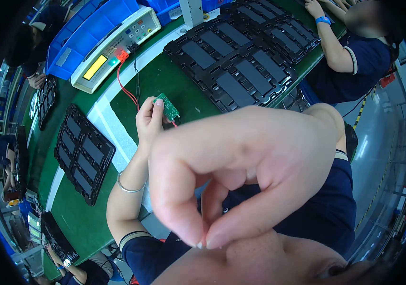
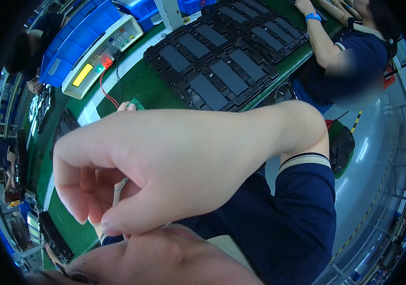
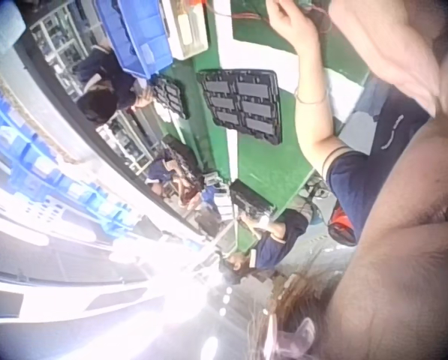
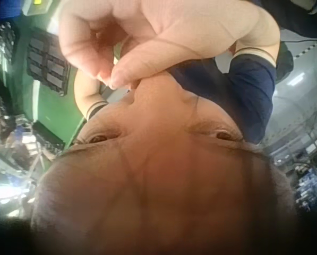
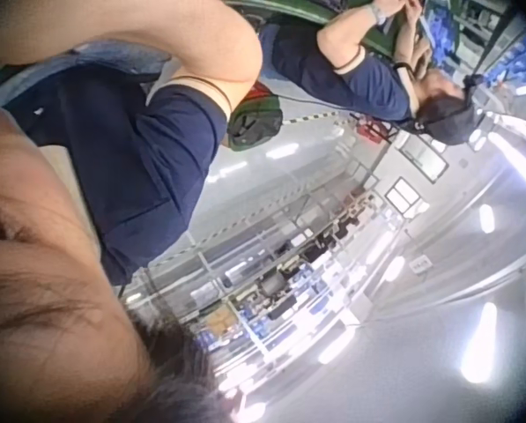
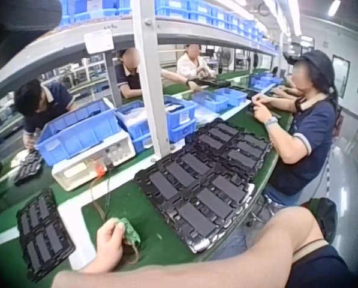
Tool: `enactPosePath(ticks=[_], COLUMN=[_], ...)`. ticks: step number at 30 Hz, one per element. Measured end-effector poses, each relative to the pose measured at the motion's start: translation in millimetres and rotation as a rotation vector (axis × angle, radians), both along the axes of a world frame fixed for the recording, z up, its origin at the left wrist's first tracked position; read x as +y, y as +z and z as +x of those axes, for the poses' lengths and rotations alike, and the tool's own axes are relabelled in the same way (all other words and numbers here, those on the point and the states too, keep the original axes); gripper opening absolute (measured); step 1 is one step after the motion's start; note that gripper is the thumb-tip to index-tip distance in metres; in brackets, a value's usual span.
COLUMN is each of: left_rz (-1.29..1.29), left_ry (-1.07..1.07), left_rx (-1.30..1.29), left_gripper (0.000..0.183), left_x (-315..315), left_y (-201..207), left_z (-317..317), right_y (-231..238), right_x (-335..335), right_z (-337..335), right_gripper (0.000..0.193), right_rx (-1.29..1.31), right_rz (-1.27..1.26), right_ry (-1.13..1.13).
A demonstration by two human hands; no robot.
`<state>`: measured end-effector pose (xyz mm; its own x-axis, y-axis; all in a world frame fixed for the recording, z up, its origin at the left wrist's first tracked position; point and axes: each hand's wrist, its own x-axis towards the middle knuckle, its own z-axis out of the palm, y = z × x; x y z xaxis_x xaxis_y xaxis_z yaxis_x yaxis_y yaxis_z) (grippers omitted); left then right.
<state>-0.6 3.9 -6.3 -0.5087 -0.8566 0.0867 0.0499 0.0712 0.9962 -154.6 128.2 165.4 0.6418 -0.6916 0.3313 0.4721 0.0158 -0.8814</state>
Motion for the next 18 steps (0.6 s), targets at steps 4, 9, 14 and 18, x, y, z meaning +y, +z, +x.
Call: enactPosePath(ticks=[4,9,14,18], left_rz=[-0.034,-0.068,-0.046,-0.056], left_ry=[-0.007,-0.026,-0.024,-0.036], left_rx=[0.005,-0.029,-0.001,-0.021], left_gripper=[0.019,0.019,0.019,0.019], left_x=[-2.2,-2.7,-1.5,-1.6], left_y=[-4.1,-2.5,0.6,1.5], left_z=[0.7,0.7,0.9,-0.2], right_y=[5.0,0.5,6.8,3.1], right_x=[-2.7,-3.6,-6.0,-5.2], right_z=[-5.9,-7.0,-6.5,-7.4], right_gripper=[0.017,0.016,0.017,0.018], right_rx=[0.106,-0.051,0.063,-0.023], right_rz=[-0.097,-0.068,-0.123,-0.115], right_ry=[-0.017,0.027,0.023,0.008])
